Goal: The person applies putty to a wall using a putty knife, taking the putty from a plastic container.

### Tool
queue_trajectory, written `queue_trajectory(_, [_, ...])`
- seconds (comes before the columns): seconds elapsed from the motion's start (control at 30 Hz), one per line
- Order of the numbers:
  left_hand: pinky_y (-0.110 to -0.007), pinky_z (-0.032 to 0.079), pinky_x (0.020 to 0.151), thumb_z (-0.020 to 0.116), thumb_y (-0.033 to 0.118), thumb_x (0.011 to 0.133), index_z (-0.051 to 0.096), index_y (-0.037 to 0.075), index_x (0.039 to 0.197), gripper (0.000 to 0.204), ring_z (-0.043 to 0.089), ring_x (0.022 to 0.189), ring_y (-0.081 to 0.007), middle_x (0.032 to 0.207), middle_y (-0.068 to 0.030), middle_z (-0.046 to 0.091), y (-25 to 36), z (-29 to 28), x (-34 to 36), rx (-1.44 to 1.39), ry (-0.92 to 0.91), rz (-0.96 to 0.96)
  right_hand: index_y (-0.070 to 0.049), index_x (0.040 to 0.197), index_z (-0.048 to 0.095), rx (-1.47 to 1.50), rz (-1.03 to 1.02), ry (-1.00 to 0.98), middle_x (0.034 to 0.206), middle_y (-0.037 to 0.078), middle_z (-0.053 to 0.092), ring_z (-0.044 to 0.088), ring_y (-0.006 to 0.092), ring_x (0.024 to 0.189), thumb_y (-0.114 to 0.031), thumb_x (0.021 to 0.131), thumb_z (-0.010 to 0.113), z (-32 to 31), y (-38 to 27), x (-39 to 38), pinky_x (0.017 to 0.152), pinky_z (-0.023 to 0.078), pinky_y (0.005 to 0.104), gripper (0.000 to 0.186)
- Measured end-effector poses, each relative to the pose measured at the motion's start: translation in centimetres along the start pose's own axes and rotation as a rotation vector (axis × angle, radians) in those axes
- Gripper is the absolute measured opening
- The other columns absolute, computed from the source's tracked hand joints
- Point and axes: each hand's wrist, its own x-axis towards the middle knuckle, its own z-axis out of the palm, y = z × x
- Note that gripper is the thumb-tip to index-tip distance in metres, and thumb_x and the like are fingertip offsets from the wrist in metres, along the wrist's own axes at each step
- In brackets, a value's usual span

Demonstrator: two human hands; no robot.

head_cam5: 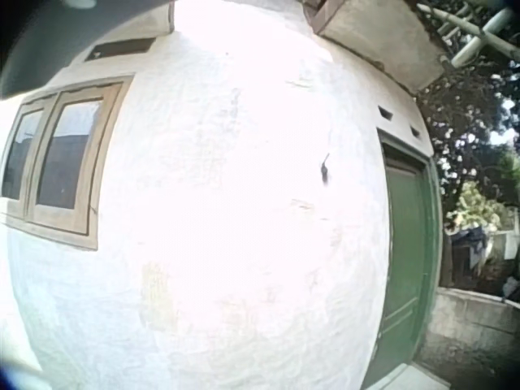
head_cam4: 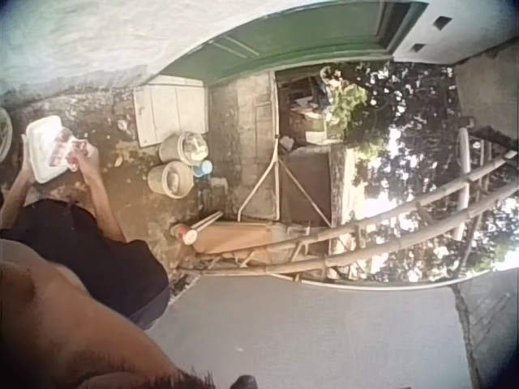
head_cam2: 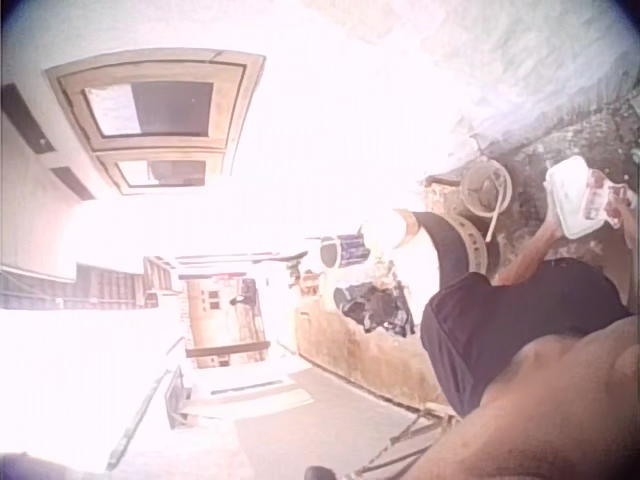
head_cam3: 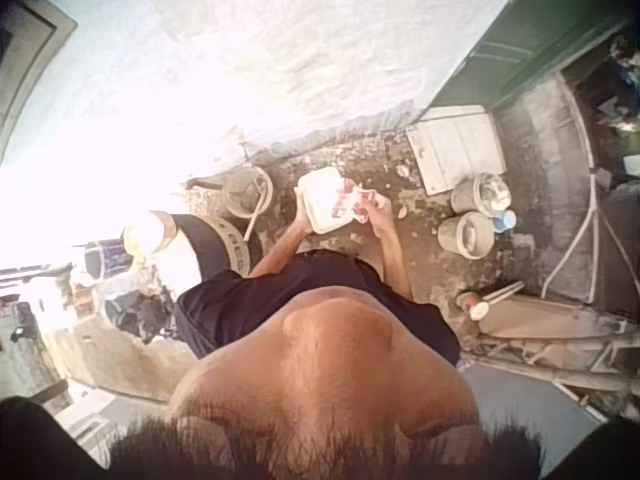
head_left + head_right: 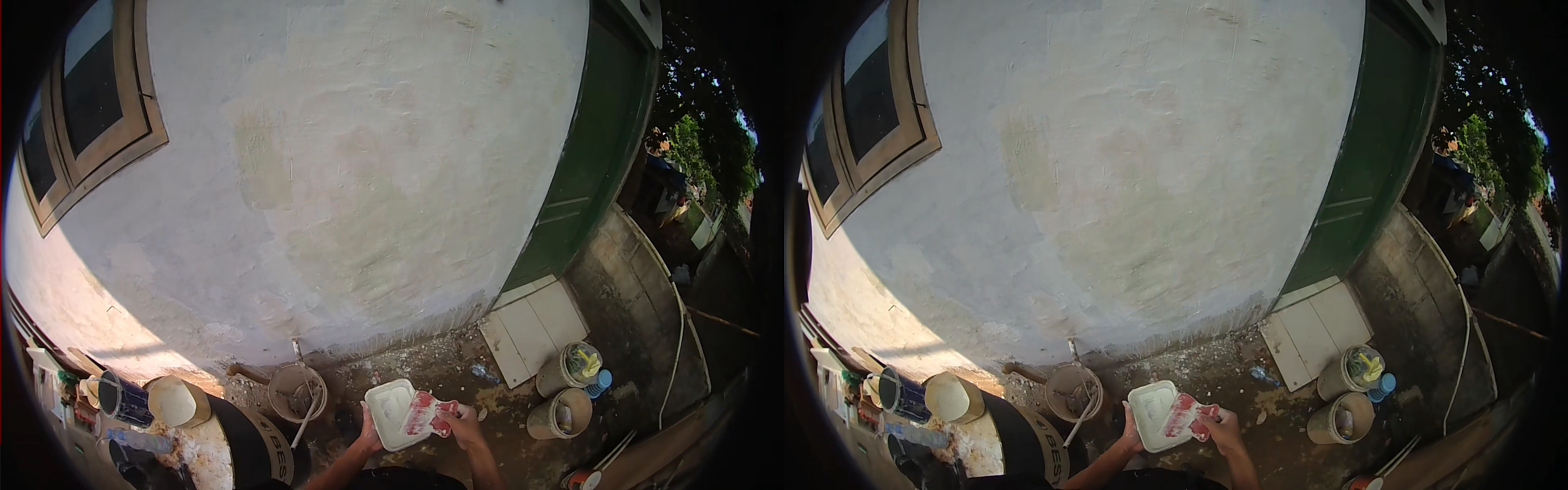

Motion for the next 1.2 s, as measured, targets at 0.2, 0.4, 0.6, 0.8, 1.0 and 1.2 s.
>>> queue_trajectory(0.2, [-0.053, 0.03, 0.111, 0.02, 0.087, 0.073, 0.023, 0.01, 0.149, 0.108, 0.037, 0.134, -0.0347, 0.149, -0.0155, 0.033, -4.7, 1.9, -3.0, 0.026, 0.019, 0.035, 0.005, 0.102, 0.066, -0.151, -0.044, -0.103, 0.088, 0.006, 0.068, 0.063, 0.0101, 0.076, -0.003, 0.085, 0.064, -1.1, -0.4, -3.2, 0.068, 0.052, 0.0255, 0.019])
queue_trajectory(0.4, [-0.051, 0.031, 0.111, 0.02, 0.084, 0.077, 0.025, 0.01, 0.148, 0.102, 0.039, 0.134, -0.0328, 0.148, -0.0143, 0.036, -4.5, 2.7, -4.3, -0.005, 0.032, 0.097, 0.001, 0.095, 0.067, -0.485, -0.187, -0.182, 0.081, 0.004, 0.069, 0.061, 0.0077, 0.073, -0.007, 0.084, 0.065, 0.1, -1.8, -4.6, 0.066, 0.049, 0.0268, 0.014])
queue_trajectory(0.6, [-0.05, 0.033, 0.11, 0.023, 0.086, 0.075, 0.026, 0.011, 0.148, 0.105, 0.041, 0.132, -0.032, 0.147, -0.0136, 0.038, -5.4, 3.0, -5.4, -0.001, 0.037, 0.149, 0.0, 0.085, 0.067, -0.84, -0.3, -0.092, 0.071, 0.012, 0.067, 0.063, 0.0156, 0.063, -0.018, 0.081, 0.068, 1.4, -2.7, -6.1, 0.062, 0.049, 0.0334, 0.018])
queue_trajectory(0.8, [-0.051, 0.033, 0.11, 0.026, 0.087, 0.073, 0.027, 0.011, 0.148, 0.106, 0.042, 0.131, -0.0326, 0.146, -0.0137, 0.039, -7.3, 1.7, -5.6, 0.032, 0.017, 0.175, -0.003, 0.086, 0.065, -0.904, -0.343, -0.061, 0.081, 0.018, 0.067, 0.065, 0.0374, 0.078, -0.028, 0.081, 0.067, 1.5, -1.0, -7.0, 0.07, 0.05, 0.0429, 0.025])
queue_trajectory(1.0, [-0.051, 0.032, 0.11, 0.026, 0.087, 0.073, 0.027, 0.011, 0.148, 0.106, 0.042, 0.131, -0.0326, 0.146, -0.0132, 0.039, -8.2, 2.7, -6.0, 0.093, 0.067, 0.141, -0.004, 0.089, 0.065, -1.075, -0.361, -0.039, 0.085, 0.02, 0.066, 0.063, 0.0403, 0.083, -0.033, 0.079, 0.066, 1.3, -0.9, -7.2, 0.072, 0.05, 0.0479, 0.031])
queue_trajectory(1.2, [-0.051, 0.033, 0.109, 0.026, 0.087, 0.073, 0.028, 0.012, 0.147, 0.106, 0.042, 0.131, -0.0325, 0.145, -0.0132, 0.04, -8.5, 2.6, -5.7, 0.119, 0.074, 0.09, -0.004, 0.086, 0.066, -1.045, -0.322, -0.062, 0.08, 0.021, 0.065, 0.063, 0.0407, 0.08, -0.032, 0.078, 0.067, 0.8, -0.9, -7.0, 0.07, 0.049, 0.0475, 0.029])
